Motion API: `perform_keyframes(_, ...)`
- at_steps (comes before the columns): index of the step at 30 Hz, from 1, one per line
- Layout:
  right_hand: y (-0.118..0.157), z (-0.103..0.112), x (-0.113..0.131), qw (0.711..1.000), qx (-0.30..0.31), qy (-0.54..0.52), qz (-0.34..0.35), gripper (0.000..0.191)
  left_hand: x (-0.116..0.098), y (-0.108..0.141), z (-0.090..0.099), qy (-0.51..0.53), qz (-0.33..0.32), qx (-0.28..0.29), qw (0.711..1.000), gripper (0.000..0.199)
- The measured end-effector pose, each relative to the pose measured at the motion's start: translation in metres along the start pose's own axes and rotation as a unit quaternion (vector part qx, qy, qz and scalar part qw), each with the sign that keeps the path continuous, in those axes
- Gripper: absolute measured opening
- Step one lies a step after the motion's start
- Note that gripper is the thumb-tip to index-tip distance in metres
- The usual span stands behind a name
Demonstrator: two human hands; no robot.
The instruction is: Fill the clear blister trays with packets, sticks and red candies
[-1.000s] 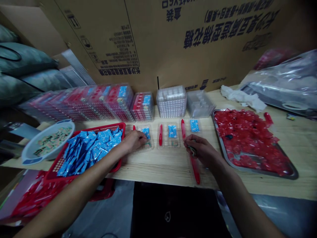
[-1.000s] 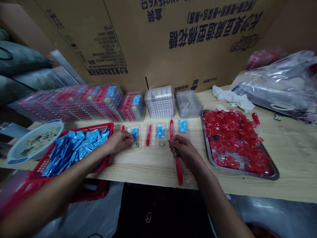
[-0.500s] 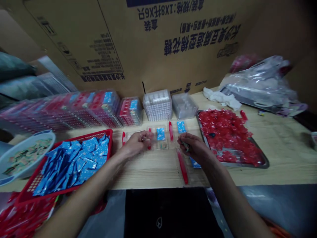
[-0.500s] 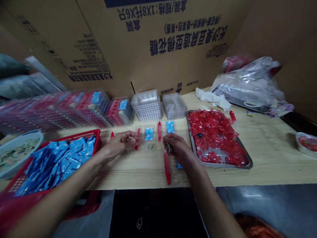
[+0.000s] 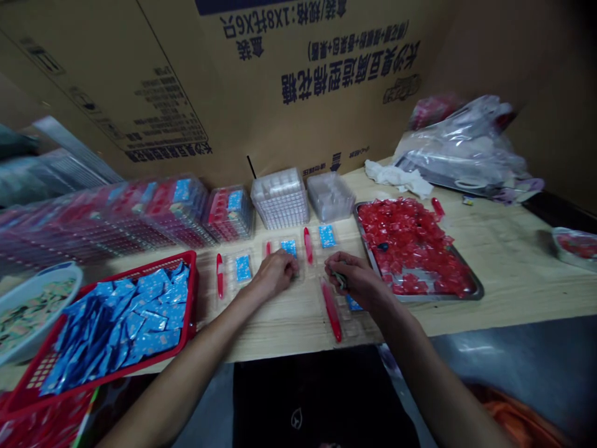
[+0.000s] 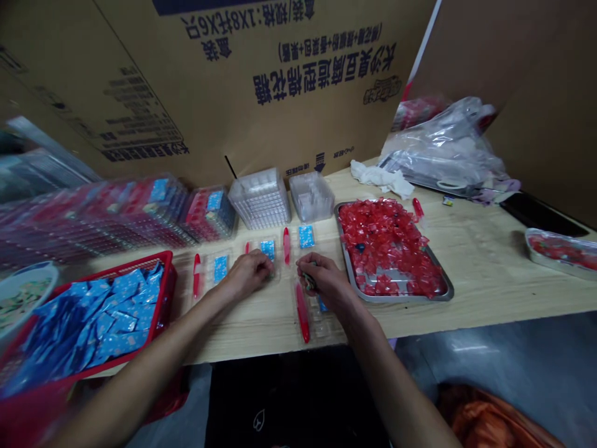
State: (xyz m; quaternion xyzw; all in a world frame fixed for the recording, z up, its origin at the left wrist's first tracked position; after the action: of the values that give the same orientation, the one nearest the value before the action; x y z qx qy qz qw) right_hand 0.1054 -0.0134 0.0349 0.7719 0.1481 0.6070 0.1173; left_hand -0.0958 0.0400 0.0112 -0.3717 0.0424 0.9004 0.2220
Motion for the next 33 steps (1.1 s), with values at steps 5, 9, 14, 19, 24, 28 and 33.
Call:
perform_keyframes(5,-0.004,0.0,-0.004,0.999,0.004,-0.035,-0.014,0.029,0.006,0.004,0.001,-0.003,-0.01,-0.012,1.0,0.013)
perform_keyframes(9,-0.008,-0.006,-0.001,0.984,0.022,-0.157,-0.085,0.013,-0.009,0.005,0.005,-0.03,-0.033,0.012,0.999,0.017)
perform_keyframes(14,-0.021,-0.025,0.002,0.956,0.0,-0.279,-0.094,0.015,-0.061,0.006,0.009,0.065,-0.063,-0.061,0.994,0.02)
perform_keyframes(19,-0.034,-0.034,0.003,0.942,0.023,-0.331,-0.046,0.013,-0.07,-0.006,-0.003,0.162,0.005,-0.07,0.984,0.026)
perform_keyframes(24,-0.032,-0.024,0.011,0.971,0.083,-0.222,-0.011,0.022,-0.056,-0.013,-0.002,0.372,0.045,-0.055,0.925,0.034)
perform_keyframes(28,-0.027,-0.019,0.013,0.988,0.104,-0.113,-0.015,0.025,-0.048,-0.013,-0.001,0.336,0.072,-0.059,0.937,0.031)
perform_keyframes(33,-0.024,-0.023,0.014,0.994,0.097,-0.042,0.005,0.026,-0.045,-0.009,0.006,0.364,0.086,-0.058,0.926,0.029)
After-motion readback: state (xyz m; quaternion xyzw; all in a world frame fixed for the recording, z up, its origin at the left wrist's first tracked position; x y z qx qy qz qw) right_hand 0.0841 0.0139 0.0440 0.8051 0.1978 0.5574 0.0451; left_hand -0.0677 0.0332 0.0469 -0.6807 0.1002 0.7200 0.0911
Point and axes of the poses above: each hand's wrist, its own y-axis away from the middle knuckle, its own z-axis out of the back of the hand, x = y × z, the point moved 2 cm from there along -y, towards the middle knuckle, and after that the axes turned 4 degrees about y, right-handed, at the moved point
